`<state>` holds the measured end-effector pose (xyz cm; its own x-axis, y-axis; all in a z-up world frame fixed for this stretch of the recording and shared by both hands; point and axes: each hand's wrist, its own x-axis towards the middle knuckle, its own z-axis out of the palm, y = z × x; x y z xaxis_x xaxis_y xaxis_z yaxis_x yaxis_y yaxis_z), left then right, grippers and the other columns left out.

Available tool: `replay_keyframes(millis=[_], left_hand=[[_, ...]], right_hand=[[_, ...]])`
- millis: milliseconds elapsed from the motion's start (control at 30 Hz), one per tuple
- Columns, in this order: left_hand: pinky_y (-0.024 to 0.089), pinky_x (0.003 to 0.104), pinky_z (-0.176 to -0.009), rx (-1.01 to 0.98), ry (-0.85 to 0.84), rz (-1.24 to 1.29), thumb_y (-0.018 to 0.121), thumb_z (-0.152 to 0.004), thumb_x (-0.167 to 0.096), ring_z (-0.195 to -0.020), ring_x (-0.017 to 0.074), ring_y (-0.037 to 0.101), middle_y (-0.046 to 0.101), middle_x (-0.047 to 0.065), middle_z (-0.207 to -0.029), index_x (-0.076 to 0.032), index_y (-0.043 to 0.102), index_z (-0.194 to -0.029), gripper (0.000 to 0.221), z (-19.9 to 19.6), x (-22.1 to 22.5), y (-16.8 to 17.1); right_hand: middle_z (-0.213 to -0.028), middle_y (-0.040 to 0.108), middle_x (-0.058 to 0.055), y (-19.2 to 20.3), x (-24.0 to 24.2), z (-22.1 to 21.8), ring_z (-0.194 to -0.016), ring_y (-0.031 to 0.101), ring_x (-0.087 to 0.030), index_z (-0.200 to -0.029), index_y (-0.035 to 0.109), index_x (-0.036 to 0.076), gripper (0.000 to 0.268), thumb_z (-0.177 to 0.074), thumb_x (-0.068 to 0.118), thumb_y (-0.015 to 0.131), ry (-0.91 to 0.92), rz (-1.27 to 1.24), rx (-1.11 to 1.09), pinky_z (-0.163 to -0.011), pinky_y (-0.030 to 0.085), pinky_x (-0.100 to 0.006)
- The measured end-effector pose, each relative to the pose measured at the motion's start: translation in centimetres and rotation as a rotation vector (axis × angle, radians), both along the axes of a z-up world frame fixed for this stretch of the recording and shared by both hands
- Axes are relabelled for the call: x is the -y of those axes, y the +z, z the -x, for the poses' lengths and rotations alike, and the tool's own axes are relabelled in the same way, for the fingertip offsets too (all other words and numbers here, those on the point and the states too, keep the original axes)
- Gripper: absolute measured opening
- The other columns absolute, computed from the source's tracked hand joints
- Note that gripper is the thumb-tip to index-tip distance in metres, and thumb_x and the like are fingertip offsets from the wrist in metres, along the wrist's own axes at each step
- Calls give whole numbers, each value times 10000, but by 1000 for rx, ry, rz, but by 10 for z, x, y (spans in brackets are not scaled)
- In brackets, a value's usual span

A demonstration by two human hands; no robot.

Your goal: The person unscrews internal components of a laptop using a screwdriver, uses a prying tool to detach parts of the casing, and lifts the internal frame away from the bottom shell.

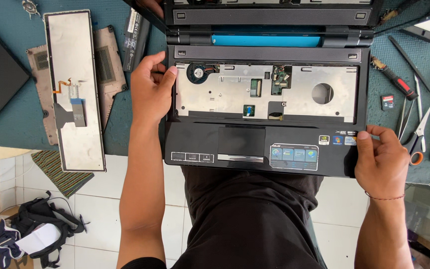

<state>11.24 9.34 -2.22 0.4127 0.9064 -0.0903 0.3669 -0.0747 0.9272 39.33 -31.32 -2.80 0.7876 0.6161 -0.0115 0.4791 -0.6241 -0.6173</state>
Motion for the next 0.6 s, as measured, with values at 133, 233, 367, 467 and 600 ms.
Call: replay_keyframes(millis=[133, 233, 367, 467, 600], left_hand=[[472, 195, -628, 7, 0, 9, 693, -976, -169, -659, 31, 479, 576, -7, -944, -35, 631, -1353, 405, 3, 2, -1], [500, 211, -643, 10, -12, -33, 682, -987, -165, -681, 46, 509, 597, 7, -963, -29, 625, -1358, 399, 4, 3, -4], [479, 201, -648, 68, 10, -10, 681, -981, -155, -688, 40, 493, 586, -6, -960, -26, 630, -1351, 395, 5, 3, -10], [485, 197, -675, 104, 14, -11, 680, -982, -155, -716, 42, 502, 586, -4, -966, -23, 628, -1352, 396, 4, 3, -13], [474, 187, -672, 115, 21, -2, 669, -988, -135, -718, 36, 491, 571, -3, -981, -20, 625, -1358, 390, 5, 6, -11]], right_hand=[[-917, 756, -91, -10, 8, -4, -810, 685, -380, -1280, 697, -26, 274, -1227, 237, 642, 102, 121, 287, -787, 478, -457], [-939, 741, -67, -10, 6, -4, -799, 665, -375, -1259, 686, -25, 214, -1229, 182, 636, 109, 136, 311, -814, 476, -469], [-750, 598, 9, -16, 7, -3, -698, 604, -260, -1228, 652, -44, 293, -1186, 233, 740, 87, 112, 274, -840, 470, -450], [-741, 590, 7, -17, 6, -1, -683, 601, -243, -1221, 647, -51, 295, -1185, 224, 749, 95, 100, 289, -854, 467, -440], [-752, 597, -9, -16, 6, 0, -679, 594, -202, -1229, 657, -70, 292, -1184, 201, 756, 83, 69, 255, -799, 460, -387]])
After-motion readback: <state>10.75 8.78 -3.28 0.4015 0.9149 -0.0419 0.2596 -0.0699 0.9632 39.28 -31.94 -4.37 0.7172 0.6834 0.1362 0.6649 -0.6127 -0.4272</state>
